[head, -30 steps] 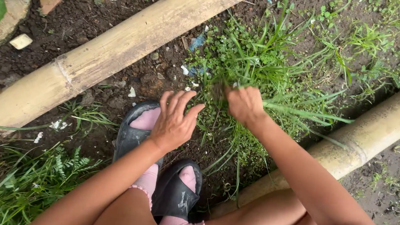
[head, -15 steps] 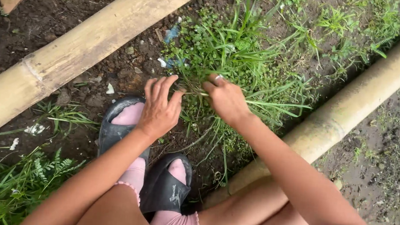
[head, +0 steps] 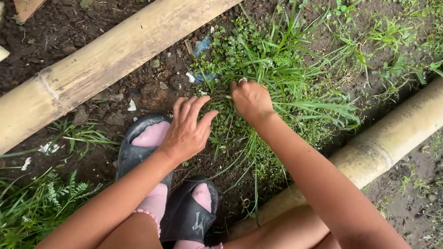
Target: Pulling weeds from a garden bed by hand.
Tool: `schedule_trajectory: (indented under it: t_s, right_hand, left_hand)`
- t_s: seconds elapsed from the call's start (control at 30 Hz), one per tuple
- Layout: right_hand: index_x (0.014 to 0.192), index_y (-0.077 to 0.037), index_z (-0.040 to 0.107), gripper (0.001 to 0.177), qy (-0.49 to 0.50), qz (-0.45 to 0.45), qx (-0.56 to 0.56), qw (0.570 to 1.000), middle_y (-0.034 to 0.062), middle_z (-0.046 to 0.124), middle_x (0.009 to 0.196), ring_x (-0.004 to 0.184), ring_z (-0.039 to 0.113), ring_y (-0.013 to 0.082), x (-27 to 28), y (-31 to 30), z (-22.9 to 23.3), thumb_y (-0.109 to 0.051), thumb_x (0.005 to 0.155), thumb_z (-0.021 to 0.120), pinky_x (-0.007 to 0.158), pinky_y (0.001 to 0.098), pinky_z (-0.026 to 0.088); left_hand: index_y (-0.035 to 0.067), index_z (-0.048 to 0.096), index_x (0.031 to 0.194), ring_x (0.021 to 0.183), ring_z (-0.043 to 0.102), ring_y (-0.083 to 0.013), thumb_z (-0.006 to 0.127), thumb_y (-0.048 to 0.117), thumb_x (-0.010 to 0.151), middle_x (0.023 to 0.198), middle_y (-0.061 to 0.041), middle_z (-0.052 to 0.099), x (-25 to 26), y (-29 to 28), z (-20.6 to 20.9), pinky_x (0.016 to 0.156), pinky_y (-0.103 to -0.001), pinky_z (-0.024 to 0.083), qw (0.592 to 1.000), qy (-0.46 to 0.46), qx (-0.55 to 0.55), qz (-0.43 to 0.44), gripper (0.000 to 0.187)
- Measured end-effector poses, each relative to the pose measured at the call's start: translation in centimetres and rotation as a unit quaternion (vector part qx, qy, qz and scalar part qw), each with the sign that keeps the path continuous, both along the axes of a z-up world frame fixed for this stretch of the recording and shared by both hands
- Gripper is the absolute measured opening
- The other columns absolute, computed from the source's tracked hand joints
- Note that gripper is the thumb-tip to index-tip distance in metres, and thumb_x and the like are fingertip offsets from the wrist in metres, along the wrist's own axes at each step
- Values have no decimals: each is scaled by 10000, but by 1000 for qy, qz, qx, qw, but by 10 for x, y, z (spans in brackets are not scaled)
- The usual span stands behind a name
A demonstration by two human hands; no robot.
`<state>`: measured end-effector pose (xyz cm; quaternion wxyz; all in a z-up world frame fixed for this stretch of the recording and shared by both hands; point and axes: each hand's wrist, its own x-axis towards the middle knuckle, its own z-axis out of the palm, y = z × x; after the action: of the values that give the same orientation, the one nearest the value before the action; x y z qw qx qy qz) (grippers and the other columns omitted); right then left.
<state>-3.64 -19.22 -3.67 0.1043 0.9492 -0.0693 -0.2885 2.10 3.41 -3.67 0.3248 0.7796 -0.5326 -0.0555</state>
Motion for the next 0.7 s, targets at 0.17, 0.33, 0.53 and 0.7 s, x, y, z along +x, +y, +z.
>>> schedule_trajectory:
  t_s: [0.17, 0.33, 0.53, 0.7]
  right_hand:
    - [1314, -4, 560, 261, 86, -35, 69, 993, 171, 701, 919, 756, 743, 255, -6, 15, 44, -79, 1096, 436, 587, 362, 617]
    - [1248, -124, 597, 382, 5, -77, 131, 988, 145, 660, 1179, 926, 721, 294, -55, 26, 70, 41, 908, 536, 687, 350, 624]
    - [1379, 10, 447, 463, -95, 7, 21, 995, 220, 571, 1381, 959, 724, 306, -10, -20, 29, -27, 923, 515, 655, 365, 629]
    - [1487, -10, 282, 506, 22, -150, -50, 987, 226, 347, 1582, 757, 724, 242, 28, -40, 46, -3, 989, 368, 558, 341, 617]
  left_hand:
    - [40, 660, 1233, 1339, 448, -337, 635, 146, 937, 1407, -192, 452, 1, 2, -2, 1177, -591, 291, 1000, 9, 8, 9, 316]
    - [26, 660, 1233, 1340, 443, -349, 646, 144, 935, 1406, -201, 444, -3, 4, 3, 1171, -582, 298, 1000, 18, -4, 16, 321]
    - [50, 661, 1234, 1329, 461, -362, 643, 135, 938, 1401, -197, 457, -1, 1, 4, 1165, -577, 309, 1000, 8, -14, 3, 309]
    - [44, 658, 1239, 1309, 467, -367, 637, 138, 926, 1400, -206, 467, 2, 5, 4, 1155, -575, 313, 1000, 6, -9, 28, 328]
